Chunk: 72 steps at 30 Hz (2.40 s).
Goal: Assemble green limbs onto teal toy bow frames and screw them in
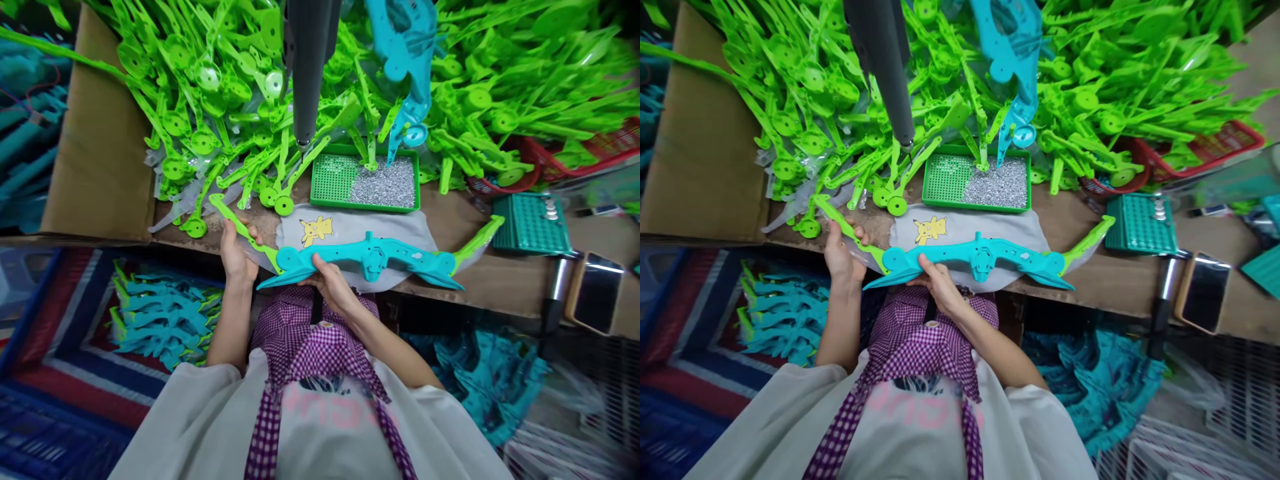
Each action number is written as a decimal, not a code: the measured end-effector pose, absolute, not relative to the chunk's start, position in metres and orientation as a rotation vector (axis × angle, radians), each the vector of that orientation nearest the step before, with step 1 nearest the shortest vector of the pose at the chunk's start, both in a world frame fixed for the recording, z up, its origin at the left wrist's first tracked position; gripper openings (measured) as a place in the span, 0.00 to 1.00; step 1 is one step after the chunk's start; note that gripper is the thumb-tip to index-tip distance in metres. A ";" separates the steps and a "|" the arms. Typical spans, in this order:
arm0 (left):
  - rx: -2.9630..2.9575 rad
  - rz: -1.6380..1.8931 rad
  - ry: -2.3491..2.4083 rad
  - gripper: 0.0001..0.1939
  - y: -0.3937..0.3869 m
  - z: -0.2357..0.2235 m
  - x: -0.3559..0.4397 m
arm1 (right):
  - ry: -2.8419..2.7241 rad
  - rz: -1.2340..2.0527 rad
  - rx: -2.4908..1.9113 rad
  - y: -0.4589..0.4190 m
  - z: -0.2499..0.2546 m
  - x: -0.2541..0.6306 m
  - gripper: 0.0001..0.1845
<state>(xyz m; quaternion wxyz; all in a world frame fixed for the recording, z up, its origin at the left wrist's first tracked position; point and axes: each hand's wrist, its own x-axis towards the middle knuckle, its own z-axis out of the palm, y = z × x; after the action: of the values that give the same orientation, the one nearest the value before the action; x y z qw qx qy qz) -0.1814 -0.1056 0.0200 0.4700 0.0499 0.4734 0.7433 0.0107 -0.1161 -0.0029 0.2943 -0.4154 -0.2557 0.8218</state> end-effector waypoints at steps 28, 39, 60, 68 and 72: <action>-0.003 1.892 1.180 0.30 -0.089 0.029 -0.207 | -1.093 0.621 -1.353 -0.014 0.080 0.147 0.20; 0.250 1.941 1.285 0.33 -0.081 0.025 -0.225 | -0.439 0.919 -1.400 -0.019 -0.002 0.236 0.25; 0.757 0.715 0.937 0.24 -0.131 0.012 0.017 | -0.398 1.148 -1.306 -0.010 0.051 0.222 0.28; 0.274 0.950 0.909 0.19 -0.078 0.008 0.095 | -0.409 1.162 -1.250 -0.009 0.055 0.232 0.28; 0.284 0.957 0.932 0.18 -0.078 0.010 0.096 | -0.406 1.195 -1.223 -0.005 0.053 0.237 0.27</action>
<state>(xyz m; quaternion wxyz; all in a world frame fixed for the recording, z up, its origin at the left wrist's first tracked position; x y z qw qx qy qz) 0.0960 -0.0784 0.0097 0.7759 0.1313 0.4306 0.4420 0.2371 -0.0049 0.0529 0.6381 -0.5357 -0.1778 0.5236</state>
